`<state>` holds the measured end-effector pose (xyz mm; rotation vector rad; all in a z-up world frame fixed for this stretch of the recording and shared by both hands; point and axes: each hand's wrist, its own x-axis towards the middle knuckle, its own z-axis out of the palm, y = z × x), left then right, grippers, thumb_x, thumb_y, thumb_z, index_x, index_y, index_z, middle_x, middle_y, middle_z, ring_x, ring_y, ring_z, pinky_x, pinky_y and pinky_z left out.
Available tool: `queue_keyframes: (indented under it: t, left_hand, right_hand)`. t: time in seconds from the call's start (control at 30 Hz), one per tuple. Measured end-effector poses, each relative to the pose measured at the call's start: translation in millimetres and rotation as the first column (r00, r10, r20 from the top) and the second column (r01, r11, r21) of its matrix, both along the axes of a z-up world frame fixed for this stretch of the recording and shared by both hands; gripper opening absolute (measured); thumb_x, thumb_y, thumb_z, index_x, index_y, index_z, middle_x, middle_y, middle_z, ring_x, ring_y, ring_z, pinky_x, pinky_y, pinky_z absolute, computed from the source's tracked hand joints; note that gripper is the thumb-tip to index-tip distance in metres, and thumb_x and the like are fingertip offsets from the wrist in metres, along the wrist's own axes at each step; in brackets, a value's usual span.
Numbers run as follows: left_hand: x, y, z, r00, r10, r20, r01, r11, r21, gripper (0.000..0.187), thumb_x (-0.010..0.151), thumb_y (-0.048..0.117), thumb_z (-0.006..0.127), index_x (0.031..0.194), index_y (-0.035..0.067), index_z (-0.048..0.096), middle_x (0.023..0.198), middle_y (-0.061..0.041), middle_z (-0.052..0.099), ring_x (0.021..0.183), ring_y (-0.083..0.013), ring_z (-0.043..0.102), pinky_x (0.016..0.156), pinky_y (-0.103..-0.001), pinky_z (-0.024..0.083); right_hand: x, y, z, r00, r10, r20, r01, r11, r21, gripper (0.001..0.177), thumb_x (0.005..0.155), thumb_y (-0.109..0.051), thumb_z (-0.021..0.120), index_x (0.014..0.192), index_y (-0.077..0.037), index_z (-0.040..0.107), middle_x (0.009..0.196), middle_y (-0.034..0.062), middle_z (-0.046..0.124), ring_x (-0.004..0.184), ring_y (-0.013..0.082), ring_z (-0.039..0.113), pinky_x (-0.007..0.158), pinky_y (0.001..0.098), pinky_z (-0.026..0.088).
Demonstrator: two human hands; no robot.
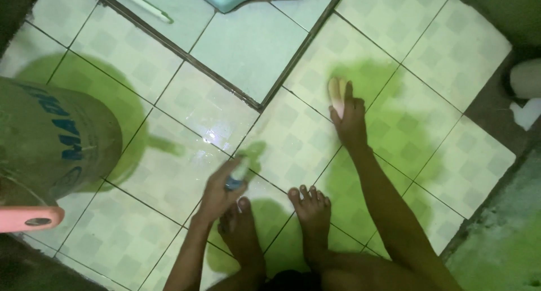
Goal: The person is cleaning the bathroom floor by spraying cleaning solution and scrubbing the tiles with a small brush.
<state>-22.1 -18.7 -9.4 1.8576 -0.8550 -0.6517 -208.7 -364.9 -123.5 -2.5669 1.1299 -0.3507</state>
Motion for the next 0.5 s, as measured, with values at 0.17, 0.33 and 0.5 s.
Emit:
queue_keyframes:
  t: [0.17,0.33,0.5]
  left_hand:
    - [-14,3,-32,0.967,-0.227,-0.112,0.253,0.885,0.391,0.051,0.086,0.026,0.078,0.136,0.022,0.069,0.125,-0.008,0.073,0.113,-0.033,0.071,0.099,-0.049,0.055]
    - [-16,2,-34,0.971,-0.195,-0.138,0.236,0.871,0.431,0.049,0.087,0.03,0.076,0.134,0.021,0.069,0.124,-0.007,0.074,0.113,-0.0315,0.072,0.099,-0.048,0.056]
    - [-18,0,-17,0.962,-0.198,-0.187,0.258,0.885,0.388,0.045,0.09,0.024,0.073,0.133,0.012,0.066,0.124,-0.016,0.073,0.113,-0.0378,0.07,0.099,-0.053,0.055]
  right_hand:
    - [-5,23,9,1.0,-0.012,-0.001,0.012,0.995,0.095,0.074,0.104,-0.029,0.064,0.164,-0.009,0.025,0.116,0.0251,0.053,0.111,0.0409,0.064,0.09,0.0434,0.058]
    - [-8,18,10,0.999,0.028,-0.047,-0.023,0.996,0.09,0.077,0.104,-0.033,0.063,0.165,-0.009,0.022,0.118,0.0235,0.052,0.112,0.0395,0.062,0.091,0.044,0.056]
    - [-6,22,11,1.0,0.003,-0.016,-0.002,0.996,0.092,0.076,0.104,-0.03,0.065,0.164,-0.008,0.025,0.117,0.0233,0.051,0.112,0.0384,0.062,0.092,0.0431,0.056]
